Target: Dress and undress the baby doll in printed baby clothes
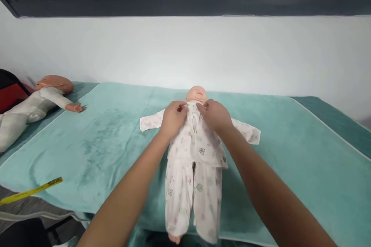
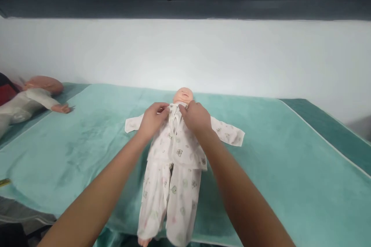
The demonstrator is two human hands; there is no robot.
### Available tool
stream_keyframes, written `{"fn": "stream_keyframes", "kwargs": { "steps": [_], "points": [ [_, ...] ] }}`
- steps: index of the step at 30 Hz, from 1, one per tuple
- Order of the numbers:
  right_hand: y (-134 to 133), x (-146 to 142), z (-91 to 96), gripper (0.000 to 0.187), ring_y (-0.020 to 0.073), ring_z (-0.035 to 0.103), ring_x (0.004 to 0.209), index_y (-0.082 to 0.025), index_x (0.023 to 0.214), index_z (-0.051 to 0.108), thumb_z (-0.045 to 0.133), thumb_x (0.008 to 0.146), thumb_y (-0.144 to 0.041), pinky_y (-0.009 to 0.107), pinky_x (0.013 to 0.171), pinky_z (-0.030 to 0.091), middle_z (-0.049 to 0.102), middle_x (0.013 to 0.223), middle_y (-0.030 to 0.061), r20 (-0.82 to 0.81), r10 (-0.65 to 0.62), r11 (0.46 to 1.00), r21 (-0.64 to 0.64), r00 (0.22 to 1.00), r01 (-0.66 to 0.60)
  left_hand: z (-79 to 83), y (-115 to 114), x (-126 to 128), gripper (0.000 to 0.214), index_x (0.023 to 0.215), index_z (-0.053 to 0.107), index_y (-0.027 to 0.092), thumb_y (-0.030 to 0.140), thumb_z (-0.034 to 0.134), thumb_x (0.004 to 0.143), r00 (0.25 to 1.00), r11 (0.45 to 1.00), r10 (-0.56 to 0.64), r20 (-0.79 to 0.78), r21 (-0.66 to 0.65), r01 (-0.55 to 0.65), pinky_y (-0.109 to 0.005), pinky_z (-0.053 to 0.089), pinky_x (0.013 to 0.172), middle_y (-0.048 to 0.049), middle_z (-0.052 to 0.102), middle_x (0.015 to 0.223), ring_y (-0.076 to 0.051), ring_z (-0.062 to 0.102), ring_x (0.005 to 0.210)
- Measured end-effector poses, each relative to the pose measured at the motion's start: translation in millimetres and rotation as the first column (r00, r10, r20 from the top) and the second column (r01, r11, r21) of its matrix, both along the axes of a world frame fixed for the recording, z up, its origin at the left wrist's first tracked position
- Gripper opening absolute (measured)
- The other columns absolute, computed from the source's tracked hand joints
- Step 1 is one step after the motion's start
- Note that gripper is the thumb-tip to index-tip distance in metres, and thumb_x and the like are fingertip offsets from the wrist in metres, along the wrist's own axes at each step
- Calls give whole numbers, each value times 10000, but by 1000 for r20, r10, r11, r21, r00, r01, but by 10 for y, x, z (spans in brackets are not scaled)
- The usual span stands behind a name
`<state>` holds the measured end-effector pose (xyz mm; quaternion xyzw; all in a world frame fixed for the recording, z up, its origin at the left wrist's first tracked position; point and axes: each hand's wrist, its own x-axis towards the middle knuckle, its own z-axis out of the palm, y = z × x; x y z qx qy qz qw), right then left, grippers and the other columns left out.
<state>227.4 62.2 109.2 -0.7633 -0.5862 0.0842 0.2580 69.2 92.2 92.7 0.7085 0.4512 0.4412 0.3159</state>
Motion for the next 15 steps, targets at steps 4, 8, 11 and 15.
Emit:
{"fn": "stream_keyframes", "kwargs": {
  "steps": [4, 8, 11, 15],
  "points": [
    [388, 110, -16, 309, 181, 492, 648, -213, 630, 452, 525, 884, -373, 288, 604, 349, 523, 635, 43, 29, 82, 993, -87, 996, -80, 63, 387, 152, 169, 802, 668, 170, 328, 608, 801, 975, 964, -196, -100, -201, 173, -255, 375, 559, 1, 606, 677, -122, 503, 575],
    [527, 208, -57, 342, 137, 410, 588, -208, 576, 430, 524, 859, -374, 276, 549, 310, 484, 596, -4, -194, 164, 986, 37, 967, -160, 71, 513, 206, 183, 688, 627, 172, 334, 663, 765, 976, 947, -214, 34, -238, 216, -244, 341, 543, 20, 566, 617, -92, 440, 531],
    [520, 198, -115, 299, 127, 418, 580, -202, 626, 524, 550, 832, -417, 268, 544, 327, 502, 603, -24, -471, 124, 989, 135, 874, -67, 57, 553, 321, 203, 719, 650, 165, 358, 713, 737, 946, 924, -130, 297, -311, 224, -239, 352, 542, 26, 542, 594, -87, 433, 530],
    [441, 182, -200, 287, 117, 448, 558, -197, 652, 595, 634, 788, -446, 259, 546, 349, 527, 593, -31, -762, 117, 989, 151, 637, -2, 14, 547, 450, 191, 758, 694, 157, 336, 748, 719, 884, 898, -72, 462, -356, 259, -232, 394, 573, 16, 572, 630, -87, 476, 565]
  ]
}}
